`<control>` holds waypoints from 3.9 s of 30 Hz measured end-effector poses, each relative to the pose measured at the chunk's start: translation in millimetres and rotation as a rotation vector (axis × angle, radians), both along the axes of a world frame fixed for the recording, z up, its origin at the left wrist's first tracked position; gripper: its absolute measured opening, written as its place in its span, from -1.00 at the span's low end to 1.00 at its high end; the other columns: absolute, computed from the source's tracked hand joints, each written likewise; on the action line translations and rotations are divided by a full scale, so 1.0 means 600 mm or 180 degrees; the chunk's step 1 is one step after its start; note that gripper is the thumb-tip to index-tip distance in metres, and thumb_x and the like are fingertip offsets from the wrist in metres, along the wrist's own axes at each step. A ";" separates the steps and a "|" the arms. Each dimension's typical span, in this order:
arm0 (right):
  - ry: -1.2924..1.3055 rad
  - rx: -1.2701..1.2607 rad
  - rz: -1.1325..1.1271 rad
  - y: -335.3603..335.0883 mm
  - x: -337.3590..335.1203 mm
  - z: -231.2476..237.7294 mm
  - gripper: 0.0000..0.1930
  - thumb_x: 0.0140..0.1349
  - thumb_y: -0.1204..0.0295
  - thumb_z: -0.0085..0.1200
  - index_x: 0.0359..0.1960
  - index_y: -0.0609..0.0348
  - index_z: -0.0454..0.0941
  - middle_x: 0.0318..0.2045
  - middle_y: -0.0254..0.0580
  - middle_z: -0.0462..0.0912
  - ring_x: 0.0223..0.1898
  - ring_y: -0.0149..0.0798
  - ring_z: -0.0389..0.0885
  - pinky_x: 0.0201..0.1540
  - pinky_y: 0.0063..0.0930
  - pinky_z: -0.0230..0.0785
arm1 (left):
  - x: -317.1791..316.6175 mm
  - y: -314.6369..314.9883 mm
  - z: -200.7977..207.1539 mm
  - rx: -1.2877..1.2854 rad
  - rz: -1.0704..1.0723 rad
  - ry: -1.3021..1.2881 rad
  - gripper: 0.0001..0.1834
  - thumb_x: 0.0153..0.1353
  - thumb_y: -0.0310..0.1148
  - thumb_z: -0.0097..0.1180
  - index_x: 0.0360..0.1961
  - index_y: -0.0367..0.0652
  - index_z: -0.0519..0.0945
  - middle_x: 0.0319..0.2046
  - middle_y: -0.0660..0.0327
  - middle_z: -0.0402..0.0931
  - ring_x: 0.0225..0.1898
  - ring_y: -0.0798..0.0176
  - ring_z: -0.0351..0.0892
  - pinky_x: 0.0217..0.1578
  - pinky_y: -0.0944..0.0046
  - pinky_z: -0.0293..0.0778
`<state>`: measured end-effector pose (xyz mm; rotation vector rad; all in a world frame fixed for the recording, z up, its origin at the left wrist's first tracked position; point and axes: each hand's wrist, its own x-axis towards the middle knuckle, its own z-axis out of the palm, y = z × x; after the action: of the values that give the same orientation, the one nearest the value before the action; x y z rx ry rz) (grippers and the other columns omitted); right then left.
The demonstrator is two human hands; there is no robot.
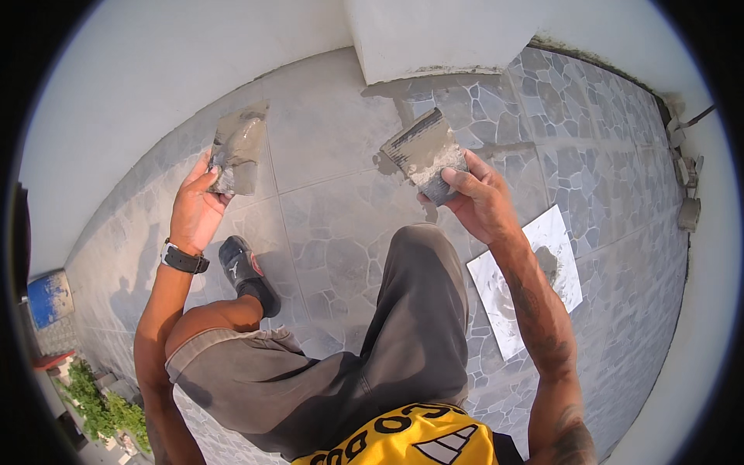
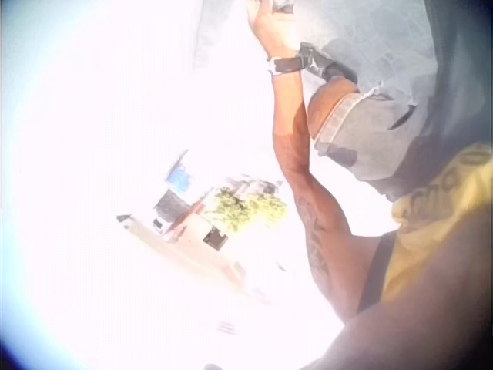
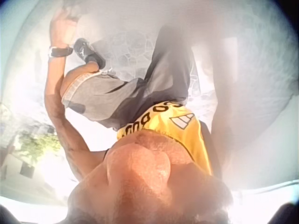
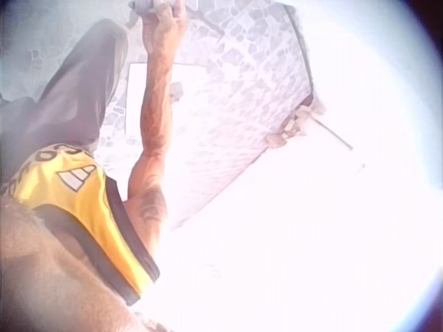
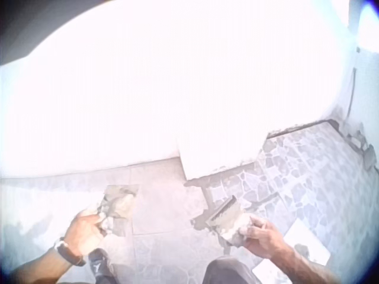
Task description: The person is applying grout or adhesive between floor tiles using putty knives.
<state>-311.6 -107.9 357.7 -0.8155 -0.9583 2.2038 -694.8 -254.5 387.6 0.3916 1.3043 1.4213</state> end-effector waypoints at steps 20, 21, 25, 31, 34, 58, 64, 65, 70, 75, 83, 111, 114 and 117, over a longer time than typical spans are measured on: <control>-0.4632 0.3680 0.1453 0.462 -1.132 -0.218 -0.68 0.25 0.45 0.10 -0.02 0.21 0.32 -0.33 0.15 0.65 -0.37 0.02 0.68 -0.26 -0.12 0.49 | -1.145 0.338 -0.465 -0.0372 -0.0925 0.0105 -0.36 0.30 -0.43 -0.01 0.37 -0.30 0.14 0.12 0.10 0.46 0.06 0.31 0.50 0.07 0.28 0.39; -0.4735 0.3481 0.1566 0.481 -1.173 -0.233 -0.68 0.25 0.46 0.10 -0.01 0.21 0.31 -0.33 0.15 0.65 -0.37 0.03 0.68 -0.27 -0.12 0.49 | -1.191 0.369 -0.487 -0.0362 -0.0958 0.0063 -0.36 0.30 -0.43 -0.01 0.37 -0.30 0.14 0.12 0.10 0.46 0.06 0.31 0.50 0.07 0.28 0.39; -0.4813 0.3316 0.1623 0.570 -1.290 -0.306 -0.69 0.27 0.46 0.07 -0.01 0.21 0.29 -0.38 0.15 0.64 -0.39 0.06 0.68 -0.31 -0.12 0.49 | -1.341 0.488 -0.569 -0.0272 -0.0833 -0.0259 -0.37 0.31 -0.46 -0.02 0.38 -0.31 0.12 -0.02 0.14 0.53 -0.13 0.42 0.54 -0.09 0.39 0.44; -0.4345 0.2636 0.1496 0.681 -1.392 -0.429 -0.62 0.23 0.47 0.12 0.06 0.23 0.34 -0.37 0.10 0.64 -0.32 0.10 0.67 -0.27 -0.15 0.50 | -1.505 0.684 -0.683 -0.0545 -0.0996 -0.0788 -0.33 0.23 -0.46 0.04 0.36 -0.33 0.15 0.13 0.09 0.44 0.09 0.24 0.47 0.12 0.26 0.36; -0.4135 0.2131 0.1339 0.743 -1.391 -0.494 -0.57 0.21 0.47 0.15 0.11 0.21 0.37 -0.28 0.07 0.65 -0.28 0.10 0.67 -0.24 -0.17 0.51 | -1.537 0.799 -0.697 -0.0756 -0.1273 -0.0748 -0.32 0.21 -0.44 0.09 0.34 -0.35 0.16 0.15 0.07 0.41 0.14 0.21 0.43 0.16 0.21 0.33; -0.1918 0.0777 0.2377 1.284 -1.197 -1.092 -0.56 0.24 0.43 0.12 0.14 0.26 0.36 -0.15 0.07 0.57 -0.26 0.06 0.65 -0.18 -0.13 0.53 | -1.276 1.280 -1.035 -0.1617 -0.0891 -0.0699 -0.41 0.22 -0.52 0.07 0.27 -0.40 0.22 -0.04 0.11 0.47 -0.18 0.30 0.51 -0.28 0.33 0.50; -0.1988 0.1269 0.2470 1.290 -1.237 -1.077 -0.53 0.20 0.46 0.13 0.15 0.25 0.36 -0.17 0.02 0.59 -0.23 0.06 0.66 -0.19 -0.15 0.58 | -1.256 1.270 -1.044 -0.1249 -0.0619 -0.0279 -0.27 0.17 -0.35 0.11 0.33 -0.36 0.15 0.20 -0.01 0.35 0.25 0.03 0.34 0.28 0.09 0.21; -0.2042 0.1558 0.2246 1.284 -1.242 -1.067 -0.52 0.14 0.54 0.15 0.13 0.24 0.38 -0.16 -0.01 0.60 -0.17 0.01 0.65 -0.18 -0.16 0.60 | -1.245 1.275 -1.045 -0.1193 -0.0431 -0.0184 -0.30 0.17 -0.40 0.09 0.32 -0.35 0.16 0.17 0.00 0.38 0.22 0.07 0.37 0.25 0.09 0.23; -0.2071 0.3015 0.1615 1.229 -1.344 -1.024 -0.52 0.02 0.61 0.21 0.05 0.25 0.45 -0.12 0.02 0.62 -0.15 -0.03 0.64 -0.23 -0.24 0.60 | -1.297 1.214 -1.074 -0.0823 -0.0417 -0.0571 -0.38 0.26 -0.48 0.02 0.34 -0.27 0.17 0.16 0.10 0.42 0.19 0.22 0.39 0.20 0.17 0.27; -0.2573 0.3402 0.0957 1.105 -1.445 -0.920 -0.64 0.14 0.57 0.17 0.01 0.29 0.49 -0.21 0.02 0.62 -0.42 -0.12 0.68 -0.35 -0.29 0.54 | -1.324 1.106 -1.052 -0.0536 -0.0624 -0.0729 -0.37 0.27 -0.45 -0.02 0.37 -0.27 0.16 0.15 0.13 0.40 0.18 0.22 0.40 0.19 0.15 0.29; -0.2981 0.4101 0.1464 0.921 -1.527 -0.761 -0.63 0.16 0.47 0.16 0.02 0.29 0.52 -0.21 0.04 0.67 -0.26 -0.12 0.69 -0.13 -0.26 0.53 | -1.353 0.880 -0.925 -0.0625 -0.0837 -0.0499 -0.44 0.29 -0.51 -0.11 0.34 -0.33 0.22 0.05 0.19 0.47 -0.04 0.35 0.46 -0.05 0.27 0.39; -0.3637 0.4727 0.2713 0.625 -1.484 -0.667 -0.70 0.23 0.45 0.11 -0.01 0.26 0.59 -0.29 0.05 0.70 -0.32 -0.15 0.71 -0.15 -0.26 0.56 | -1.216 0.568 -0.941 -0.0387 -0.1230 -0.0364 -0.36 0.25 -0.40 0.02 0.34 -0.40 0.21 -0.02 0.12 0.51 -0.16 0.33 0.56 -0.16 0.30 0.52; -0.3428 0.5159 0.2651 0.631 -1.468 -0.682 -0.71 0.21 0.49 0.10 -0.02 0.26 0.59 -0.26 0.05 0.70 -0.31 -0.11 0.70 -0.14 -0.22 0.55 | -1.202 0.571 -0.930 -0.0395 -0.1288 -0.0379 -0.42 0.26 -0.40 0.01 0.29 -0.40 0.28 -0.02 0.14 0.52 -0.16 0.34 0.56 -0.16 0.32 0.52; -0.2949 0.5704 0.2554 0.625 -1.460 -0.685 -0.72 0.21 0.54 0.06 -0.04 0.25 0.59 -0.25 0.03 0.69 -0.29 -0.09 0.70 -0.10 -0.20 0.54 | -1.194 0.569 -0.922 -0.0402 -0.1366 -0.0465 -0.46 0.27 -0.40 -0.01 0.26 -0.38 0.33 -0.03 0.17 0.53 -0.15 0.37 0.55 -0.17 0.34 0.52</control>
<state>-1187.5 267.2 -53.0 -0.3917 -3.1886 0.3394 -1411.5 86.9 -165.5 0.4432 1.1046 0.9841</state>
